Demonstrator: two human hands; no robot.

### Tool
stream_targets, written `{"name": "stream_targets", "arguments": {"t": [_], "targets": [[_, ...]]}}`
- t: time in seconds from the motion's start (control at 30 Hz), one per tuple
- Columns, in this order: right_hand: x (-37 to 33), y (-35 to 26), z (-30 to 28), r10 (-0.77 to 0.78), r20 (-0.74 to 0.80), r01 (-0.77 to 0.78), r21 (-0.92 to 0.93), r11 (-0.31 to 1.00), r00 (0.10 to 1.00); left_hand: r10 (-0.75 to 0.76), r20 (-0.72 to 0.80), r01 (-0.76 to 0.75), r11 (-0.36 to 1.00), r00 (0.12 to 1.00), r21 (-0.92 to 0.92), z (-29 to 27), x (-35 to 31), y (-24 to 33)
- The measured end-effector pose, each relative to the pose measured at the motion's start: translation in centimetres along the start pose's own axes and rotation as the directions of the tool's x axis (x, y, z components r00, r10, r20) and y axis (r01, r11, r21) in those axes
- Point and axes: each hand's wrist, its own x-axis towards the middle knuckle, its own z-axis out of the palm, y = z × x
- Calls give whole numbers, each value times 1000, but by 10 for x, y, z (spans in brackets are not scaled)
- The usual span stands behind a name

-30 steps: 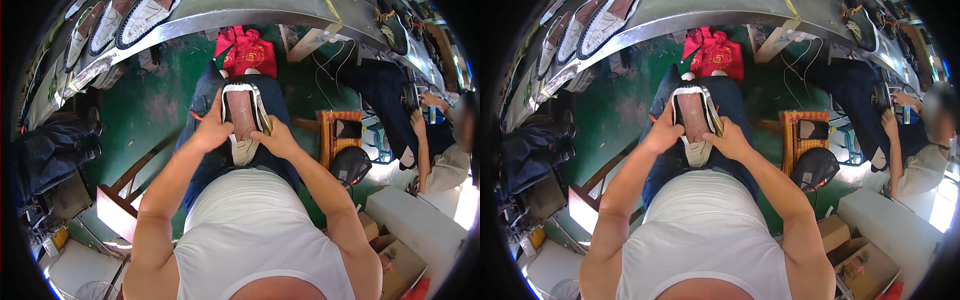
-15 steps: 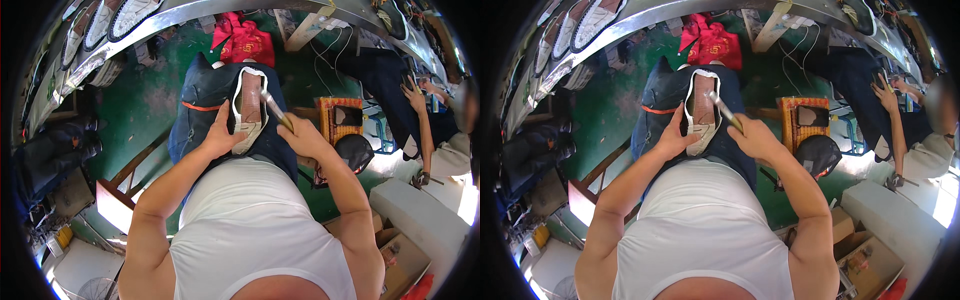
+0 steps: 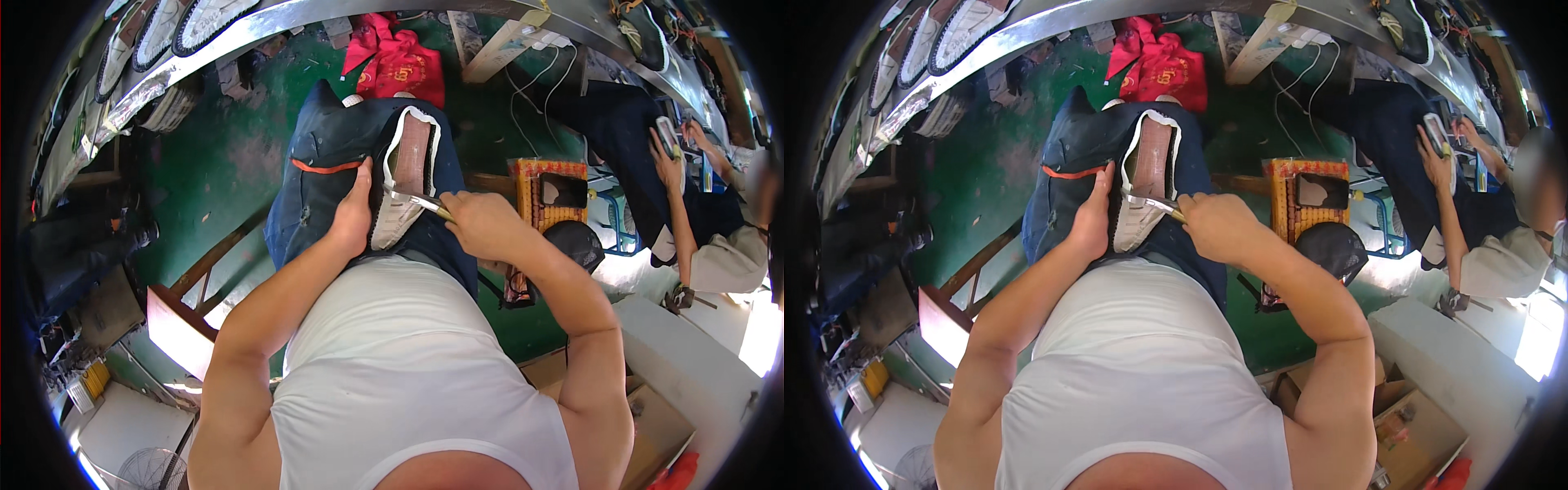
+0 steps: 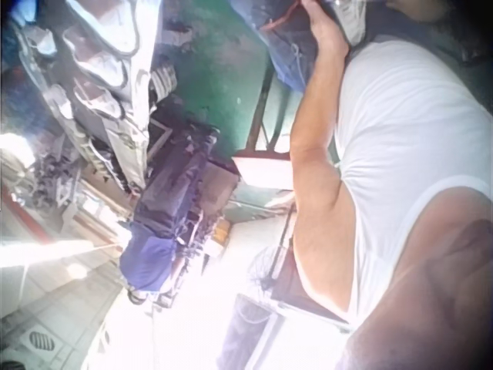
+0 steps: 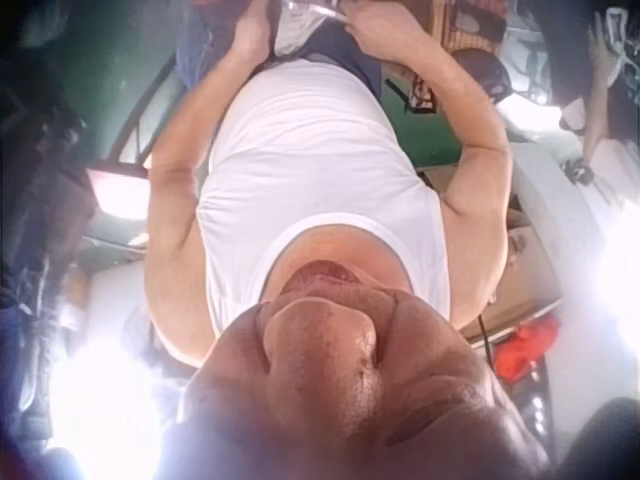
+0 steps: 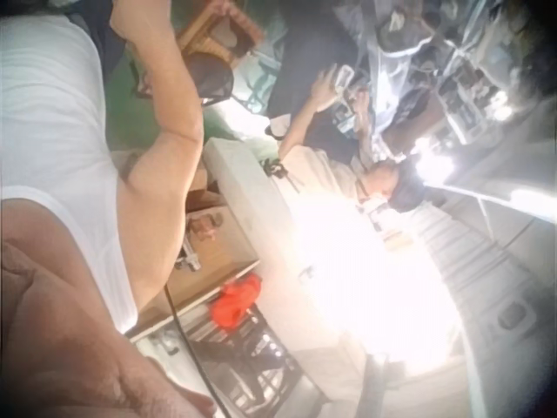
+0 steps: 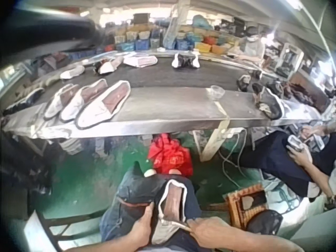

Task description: Using pliers to stretch and tighten the shoe upper over a last and then tying the laces.

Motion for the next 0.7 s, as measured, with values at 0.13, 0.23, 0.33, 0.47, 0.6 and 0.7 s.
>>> {"name": "stream_targets", "arguments": {"t": [0.13, 0.23, 0.33, 0.47, 0.6, 0.7], "targets": [[-1, -15, 27, 92, -147, -63, 190, 980, 985, 260, -250, -140, 900, 933, 413, -12, 21, -34], [-6, -1, 20, 73, -179, -41, 176, 984, 981, 443, -216, -189, 704, 870, 685, -11, 22, -32], [6, 16, 28, 11, -363, 23, 89, 996, 932, 452, -172, -187, 645, 875, 741, -14, 20, -31], [12, 8, 16, 164, -332, -131, 118, 984, 929, 574, 48, -342, 416, 817, 843, -14, 16, -31], [2, 19, 27, 260, -240, -211, 209, 955, 935, 523, 229, -386, 212, 821, 898, -16, 13, -20], [-2, 39, 38, 308, -232, -234, 297, 926, 923, 434, 339, -417, 95, 834, 904, -16, 12, -6]]}}
